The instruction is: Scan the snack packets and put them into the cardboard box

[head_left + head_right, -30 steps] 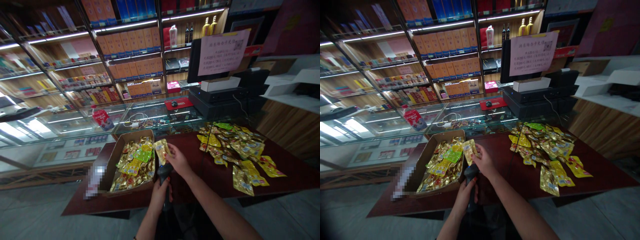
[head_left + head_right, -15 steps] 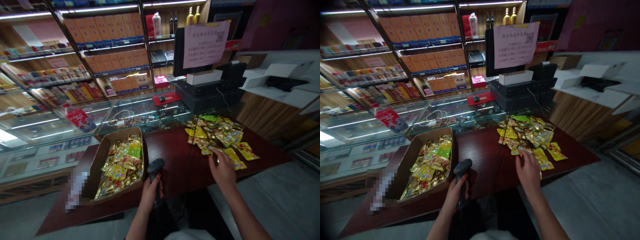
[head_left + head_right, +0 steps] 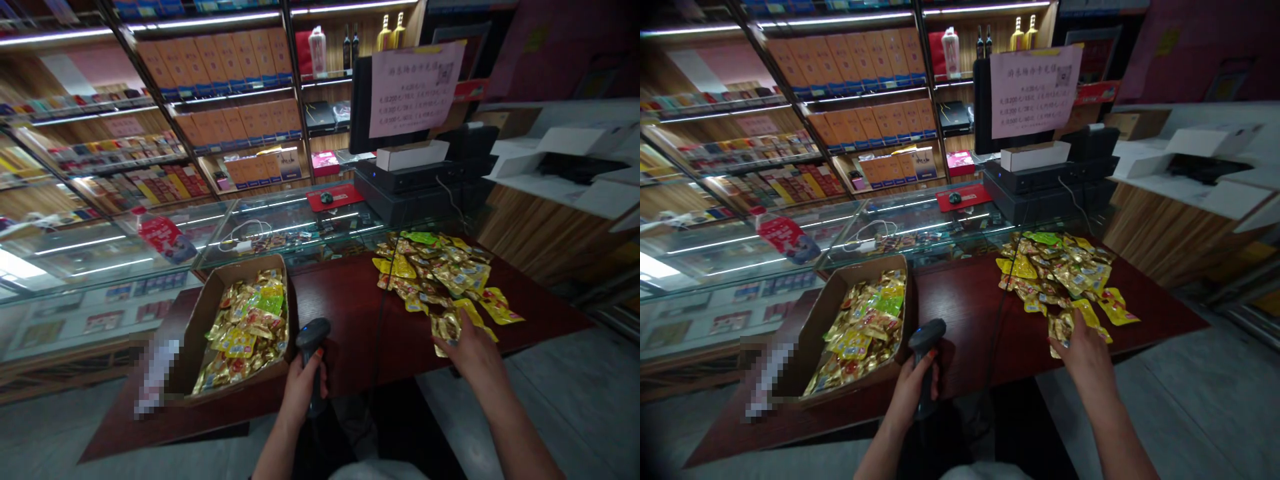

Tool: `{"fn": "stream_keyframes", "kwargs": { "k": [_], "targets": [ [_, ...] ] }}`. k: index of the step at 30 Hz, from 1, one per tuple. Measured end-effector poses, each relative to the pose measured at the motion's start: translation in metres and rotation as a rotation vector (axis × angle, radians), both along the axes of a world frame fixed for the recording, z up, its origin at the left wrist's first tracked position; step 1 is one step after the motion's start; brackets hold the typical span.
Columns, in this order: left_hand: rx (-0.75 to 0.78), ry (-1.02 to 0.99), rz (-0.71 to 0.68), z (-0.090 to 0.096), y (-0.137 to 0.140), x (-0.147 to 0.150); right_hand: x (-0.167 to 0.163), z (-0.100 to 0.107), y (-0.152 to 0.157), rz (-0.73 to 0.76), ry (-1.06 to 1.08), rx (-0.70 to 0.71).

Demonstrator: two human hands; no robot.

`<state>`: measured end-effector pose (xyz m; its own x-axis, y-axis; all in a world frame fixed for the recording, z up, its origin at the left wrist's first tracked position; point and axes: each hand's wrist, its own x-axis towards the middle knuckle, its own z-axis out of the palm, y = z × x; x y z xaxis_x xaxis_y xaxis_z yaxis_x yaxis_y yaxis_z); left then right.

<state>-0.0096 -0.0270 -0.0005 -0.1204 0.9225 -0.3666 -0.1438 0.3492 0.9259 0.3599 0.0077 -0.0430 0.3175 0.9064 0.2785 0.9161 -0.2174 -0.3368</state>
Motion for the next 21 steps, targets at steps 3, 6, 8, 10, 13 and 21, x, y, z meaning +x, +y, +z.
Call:
{"fn": "stream_keyframes", "kwargs": {
  "k": [3,6,8,10,13,21],
  "targets": [
    [0.007,-0.007,0.002,-0.003,-0.001,0.000,0.000,0.002,0.008,-0.014,0.353,0.107],
    [0.026,-0.020,0.001,-0.004,-0.002,0.000,-0.025,0.015,0.023,-0.078,0.838,0.362],
    [0.030,-0.018,-0.001,-0.005,-0.002,0.001,-0.053,0.030,0.037,-0.021,1.122,0.507],
    [0.024,-0.005,0.000,-0.004,-0.003,0.001,-0.083,0.045,0.051,0.070,1.287,0.566],
    [0.027,0.000,0.012,-0.004,-0.004,0.002,-0.127,0.057,0.069,0.197,1.397,0.480],
    [0.079,0.027,0.001,0.007,-0.017,0.009,-0.195,-0.008,0.101,0.190,1.530,0.188]
  ]
}}
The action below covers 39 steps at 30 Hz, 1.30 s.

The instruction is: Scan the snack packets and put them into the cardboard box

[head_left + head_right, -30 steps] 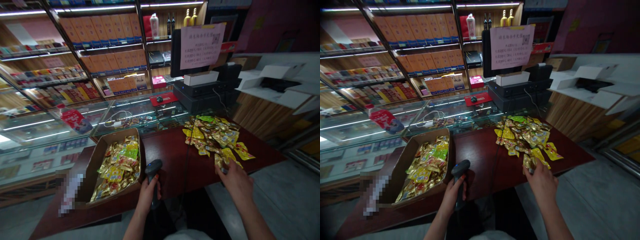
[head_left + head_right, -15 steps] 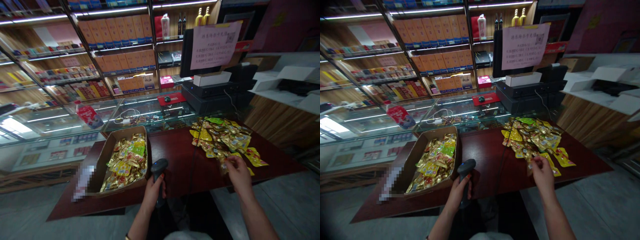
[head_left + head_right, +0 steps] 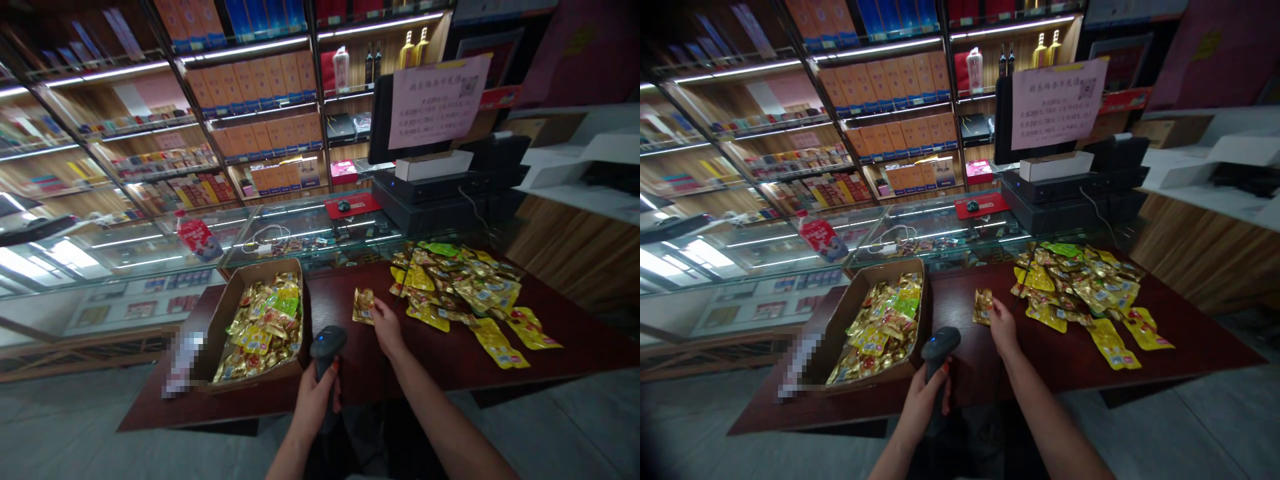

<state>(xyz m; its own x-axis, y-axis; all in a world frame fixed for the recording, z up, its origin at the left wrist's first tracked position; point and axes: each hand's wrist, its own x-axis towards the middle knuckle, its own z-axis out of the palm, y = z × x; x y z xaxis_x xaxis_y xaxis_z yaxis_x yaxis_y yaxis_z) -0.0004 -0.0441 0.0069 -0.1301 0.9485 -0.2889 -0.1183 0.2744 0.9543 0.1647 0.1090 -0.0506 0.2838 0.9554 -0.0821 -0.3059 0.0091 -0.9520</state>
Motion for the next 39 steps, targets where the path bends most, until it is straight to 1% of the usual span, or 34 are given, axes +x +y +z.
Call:
{"fn": "stream_keyframes", "kwargs": {
  "k": [2,4,7,11,20,27,30,34,36,39],
  "targets": [
    [0.012,0.045,-0.039,0.006,-0.003,0.001,-0.001,-0.012,0.003,-0.052,0.001,0.021],
    [0.021,0.101,-0.072,0.011,-0.004,0.002,0.000,-0.016,0.004,-0.057,0.050,0.041],
    [0.016,0.162,-0.121,0.018,-0.005,0.007,0.001,-0.017,0.004,-0.045,0.126,0.047],
    [0.026,0.215,-0.162,0.022,-0.004,0.014,0.000,-0.015,0.002,-0.013,0.165,0.040],
    [0.046,0.209,-0.187,0.027,-0.002,0.014,0.003,-0.015,0.001,0.058,0.214,0.094],
    [0.057,0.190,-0.183,0.023,-0.001,0.014,0.001,-0.016,0.002,0.030,0.214,0.082],
    [0.054,0.184,-0.180,0.022,0.000,0.014,-0.001,-0.013,0.001,-0.005,0.190,0.044],
    [0.048,0.163,-0.163,0.019,0.002,0.015,-0.002,-0.010,-0.001,0.001,0.167,-0.003],
    [0.044,0.129,-0.143,0.015,0.004,0.015,-0.002,-0.010,-0.001,-0.004,0.155,0.005],
    [0.024,0.078,-0.114,0.003,0.007,0.012,0.002,-0.010,0.001,-0.043,0.110,0.015]
  ]
}}
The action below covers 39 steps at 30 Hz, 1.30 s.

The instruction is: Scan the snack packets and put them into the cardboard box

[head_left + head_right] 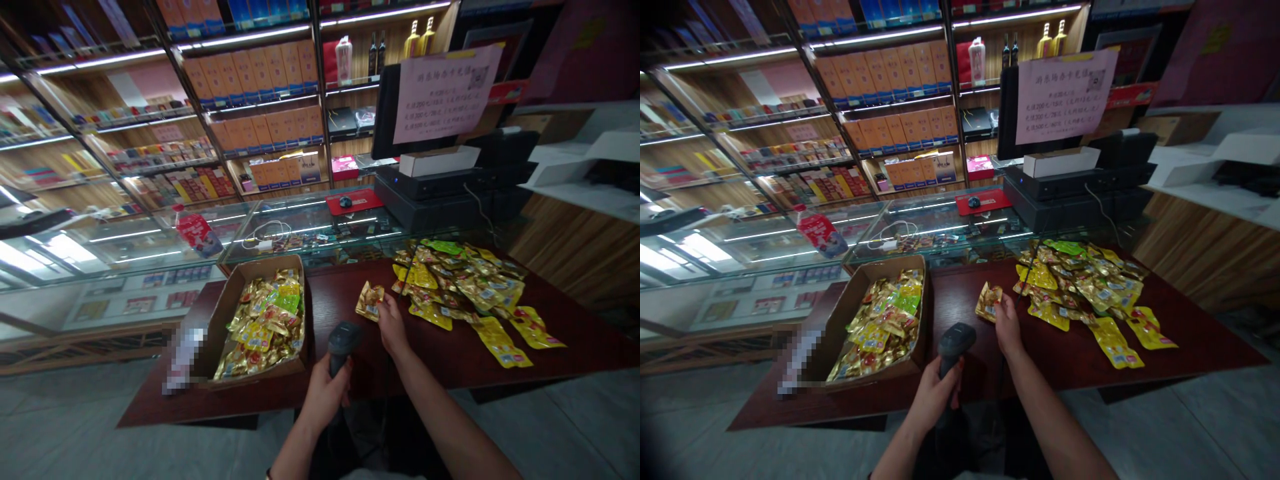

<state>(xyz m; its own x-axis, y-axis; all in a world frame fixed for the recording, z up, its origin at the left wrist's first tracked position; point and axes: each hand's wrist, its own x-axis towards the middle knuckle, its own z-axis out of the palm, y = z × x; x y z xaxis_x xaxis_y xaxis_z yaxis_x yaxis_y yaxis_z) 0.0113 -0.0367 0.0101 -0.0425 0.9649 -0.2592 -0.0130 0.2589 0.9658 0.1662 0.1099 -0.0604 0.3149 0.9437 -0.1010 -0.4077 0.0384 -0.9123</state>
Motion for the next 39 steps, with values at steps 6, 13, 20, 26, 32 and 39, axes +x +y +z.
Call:
{"fn": "stream_keyframes", "kwargs": {
  "k": [6,13,20,26,32,39],
  "targets": [
    [-0.033,-0.081,0.051,-0.024,0.004,-0.008,-0.014,0.028,0.004,0.089,0.034,0.005],
    [-0.048,-0.143,0.103,-0.022,0.008,-0.014,-0.128,0.113,0.034,0.550,0.122,0.137],
    [-0.040,-0.147,0.113,-0.020,0.006,-0.016,-0.079,0.107,0.035,0.286,-0.217,0.275],
    [-0.062,-0.153,0.095,-0.014,0.006,-0.015,0.135,0.050,-0.024,-0.426,-1.117,0.175],
    [-0.052,-0.116,0.098,-0.028,0.013,-0.014,0.236,0.024,-0.085,-0.576,-1.484,-0.295],
    [-0.076,-0.119,0.130,-0.037,0.015,-0.014,0.243,0.006,-0.086,-0.414,-1.494,-0.355]
  ]
}}
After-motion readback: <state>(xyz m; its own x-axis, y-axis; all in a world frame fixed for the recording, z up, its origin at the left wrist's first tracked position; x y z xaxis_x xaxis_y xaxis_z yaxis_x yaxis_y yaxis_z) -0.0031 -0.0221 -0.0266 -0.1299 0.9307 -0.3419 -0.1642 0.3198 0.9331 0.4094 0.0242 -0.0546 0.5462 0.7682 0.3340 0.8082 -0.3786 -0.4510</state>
